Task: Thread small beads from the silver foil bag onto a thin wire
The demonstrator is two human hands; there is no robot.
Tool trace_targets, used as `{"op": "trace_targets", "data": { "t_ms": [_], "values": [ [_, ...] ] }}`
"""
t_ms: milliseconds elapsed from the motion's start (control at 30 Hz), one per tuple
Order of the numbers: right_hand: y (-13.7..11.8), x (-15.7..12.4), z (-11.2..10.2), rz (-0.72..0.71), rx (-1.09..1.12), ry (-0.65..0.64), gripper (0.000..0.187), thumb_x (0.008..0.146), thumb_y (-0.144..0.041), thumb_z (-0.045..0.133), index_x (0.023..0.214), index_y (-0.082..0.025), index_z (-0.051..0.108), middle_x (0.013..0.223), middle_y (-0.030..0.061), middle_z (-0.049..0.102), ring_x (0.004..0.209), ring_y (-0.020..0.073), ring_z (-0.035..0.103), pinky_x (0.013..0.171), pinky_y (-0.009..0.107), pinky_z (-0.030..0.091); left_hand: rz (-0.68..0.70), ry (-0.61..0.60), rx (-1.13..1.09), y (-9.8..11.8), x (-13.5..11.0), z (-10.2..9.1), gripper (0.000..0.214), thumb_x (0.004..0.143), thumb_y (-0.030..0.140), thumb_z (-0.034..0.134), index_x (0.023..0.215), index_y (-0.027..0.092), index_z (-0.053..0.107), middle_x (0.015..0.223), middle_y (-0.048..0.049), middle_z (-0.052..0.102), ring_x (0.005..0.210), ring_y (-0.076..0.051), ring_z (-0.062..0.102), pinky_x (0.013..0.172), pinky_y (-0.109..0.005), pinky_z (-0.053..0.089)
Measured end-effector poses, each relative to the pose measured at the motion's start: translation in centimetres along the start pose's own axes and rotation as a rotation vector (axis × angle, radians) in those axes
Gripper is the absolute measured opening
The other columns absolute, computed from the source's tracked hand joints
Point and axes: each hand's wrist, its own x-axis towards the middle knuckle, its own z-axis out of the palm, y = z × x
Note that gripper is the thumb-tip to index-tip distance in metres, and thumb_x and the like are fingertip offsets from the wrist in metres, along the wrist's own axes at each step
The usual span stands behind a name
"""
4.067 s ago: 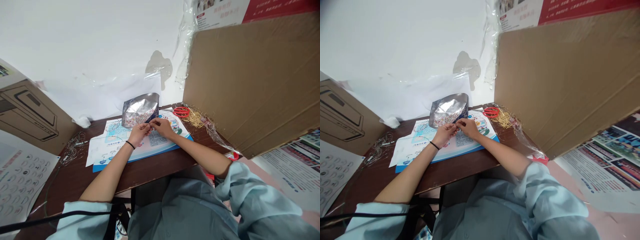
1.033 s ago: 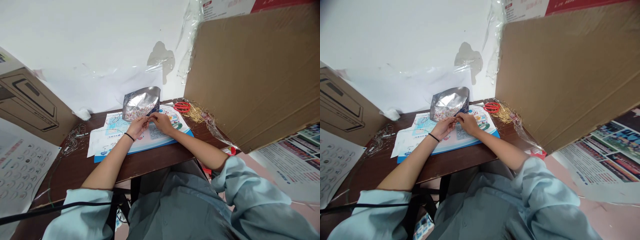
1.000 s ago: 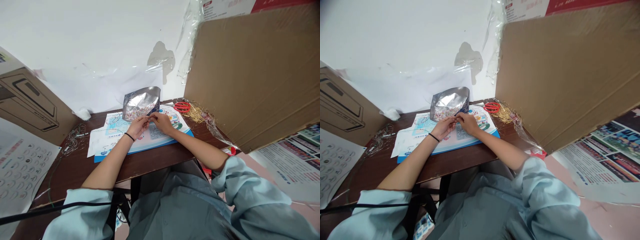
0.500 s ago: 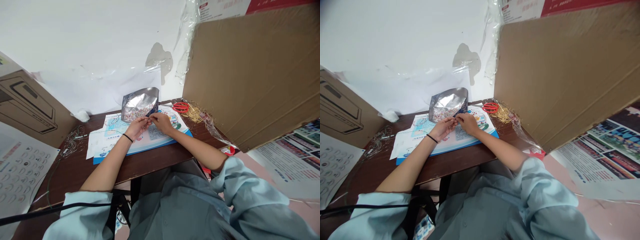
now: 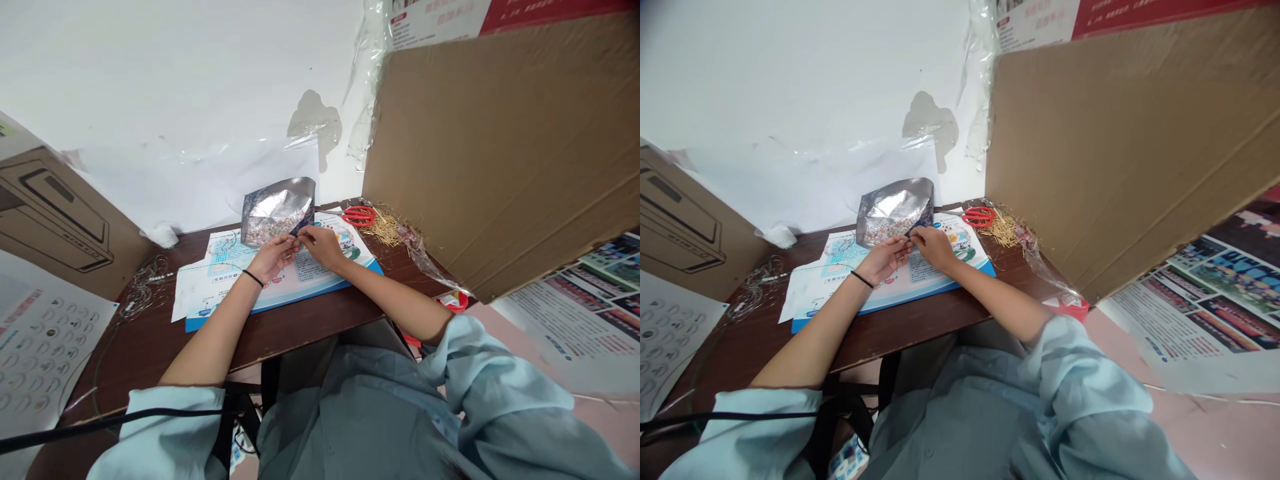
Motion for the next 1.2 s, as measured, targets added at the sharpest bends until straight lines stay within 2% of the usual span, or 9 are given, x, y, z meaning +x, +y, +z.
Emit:
{"op": "trace_targets", "data": {
  "t_ms": [100,367,767,1200],
  "values": [
    [-0.1,0.0,0.0,-0.002,0.009,-0.007,0.013,0.089,-0.021,0.052,0.088,-0.02,0.066,0.081,0.0013,0.065,0.076,0.0146,0.056,0.072,0.025,0.04,0.0,-0.007,-0.019,-0.1,0.2,-0.2,0.009,0.077,0.007,0.067,0.082,0.013,0.064,0.072,-0.0023,0.066,0.063,-0.007,0.06,0.063,-0.019,0.049],
    [-0.2,0.0,0.1,-0.006,-0.016,-0.004,0.01,0.088,-0.02,0.054,0.086,-0.019,0.064,0.079,0.001,0.064,0.075,0.0147,0.055,0.073,0.026,0.039,0.02,-0.014,-0.051,-0.5,0.5,-0.6,0.015,0.073,0.003,0.069,0.083,0.012,0.066,0.076,-0.0037,0.068,0.068,-0.009,0.062,0.071,-0.022,0.051],
    [-0.4,-0.2,0.1,-0.013,-0.058,0.002,0.01,0.088,-0.022,0.054,0.085,-0.02,0.064,0.08,0.0013,0.065,0.076,0.0151,0.055,0.073,0.026,0.038,0.005,0.028,-0.072,-0.3,0.3,-0.1,0.013,0.075,0.001,0.067,0.082,0.011,0.072,0.07,-0.0034,0.066,0.065,-0.008,0.059,0.067,-0.021,0.051],
    [-0.3,-0.2,0.2,-0.019,-0.06,0.011,0.011,0.088,-0.021,0.054,0.084,-0.019,0.064,0.078,0.0015,0.065,0.074,0.0149,0.055,0.072,0.026,0.038,0.096,0.016,-0.031,-1.0,0.9,-0.7,0.015,0.066,0.008,0.077,0.079,0.012,0.071,0.073,-0.0038,0.068,0.067,-0.009,0.06,0.07,-0.023,0.052]
  ]
}}
